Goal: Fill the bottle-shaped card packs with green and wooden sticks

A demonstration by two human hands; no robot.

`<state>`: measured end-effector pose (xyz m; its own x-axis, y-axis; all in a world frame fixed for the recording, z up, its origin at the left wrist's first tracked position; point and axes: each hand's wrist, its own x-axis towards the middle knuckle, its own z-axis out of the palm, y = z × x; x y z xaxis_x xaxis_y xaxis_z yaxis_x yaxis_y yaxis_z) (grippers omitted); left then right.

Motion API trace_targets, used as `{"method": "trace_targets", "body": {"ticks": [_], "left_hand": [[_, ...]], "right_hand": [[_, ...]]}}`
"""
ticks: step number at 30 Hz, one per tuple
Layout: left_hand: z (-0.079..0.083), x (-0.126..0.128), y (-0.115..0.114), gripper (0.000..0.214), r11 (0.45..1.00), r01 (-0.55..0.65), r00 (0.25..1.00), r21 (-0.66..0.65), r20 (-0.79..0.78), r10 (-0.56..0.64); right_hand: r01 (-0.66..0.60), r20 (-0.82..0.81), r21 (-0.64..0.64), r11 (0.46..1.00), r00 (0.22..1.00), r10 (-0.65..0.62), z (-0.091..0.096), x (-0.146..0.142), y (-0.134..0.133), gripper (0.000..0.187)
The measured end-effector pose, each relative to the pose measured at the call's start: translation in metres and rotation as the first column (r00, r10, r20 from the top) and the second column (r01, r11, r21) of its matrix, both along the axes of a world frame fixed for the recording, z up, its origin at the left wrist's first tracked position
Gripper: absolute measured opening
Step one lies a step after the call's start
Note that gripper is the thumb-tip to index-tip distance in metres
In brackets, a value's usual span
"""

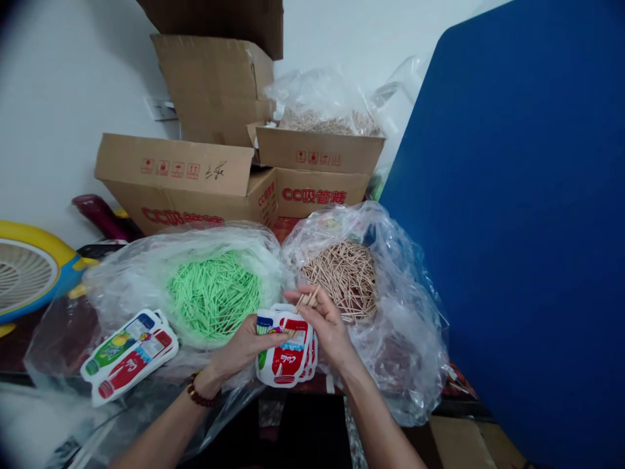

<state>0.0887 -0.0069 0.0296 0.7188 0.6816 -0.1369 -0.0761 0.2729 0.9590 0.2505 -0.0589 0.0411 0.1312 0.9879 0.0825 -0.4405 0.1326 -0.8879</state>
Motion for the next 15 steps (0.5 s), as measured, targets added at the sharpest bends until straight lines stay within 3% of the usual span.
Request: {"method": "trace_targets", "body": {"ticks": [2,5,9,11,15], "left_hand": [[0.002,0.004,0.004,0.026,1.000,0.013,1.000,0.003,-0.007,-0.013],[-0.001,0.009,0.009,0.025,1.000,-0.006,1.000,-0.007,0.003,0.006],[-0.004,0.013,0.015,0.022,0.998,-0.066,0.997,0.015,0.050,0.065],[-0.003,0.013,0.016,0.022,0.997,-0.071,0.995,0.029,0.068,0.069],[0.000,0.012,0.017,0.020,0.996,-0.075,0.992,0.048,0.104,0.070]], "right_hand": [[0.064,0.038,0.039,0.997,0.997,-0.065,0.003,0.006,0.006,0.027],[0.113,0.283,0.073,0.991,0.950,-0.130,0.002,0.011,0.010,0.025],[0.041,0.556,0.060,0.997,0.829,-0.067,-0.001,0.017,0.006,0.029],[0.026,0.546,0.063,0.998,0.836,-0.056,-0.001,0.021,0.004,0.029],[0.004,0.318,0.020,1.000,0.948,-0.010,-0.007,0.020,0.002,0.031]]}}
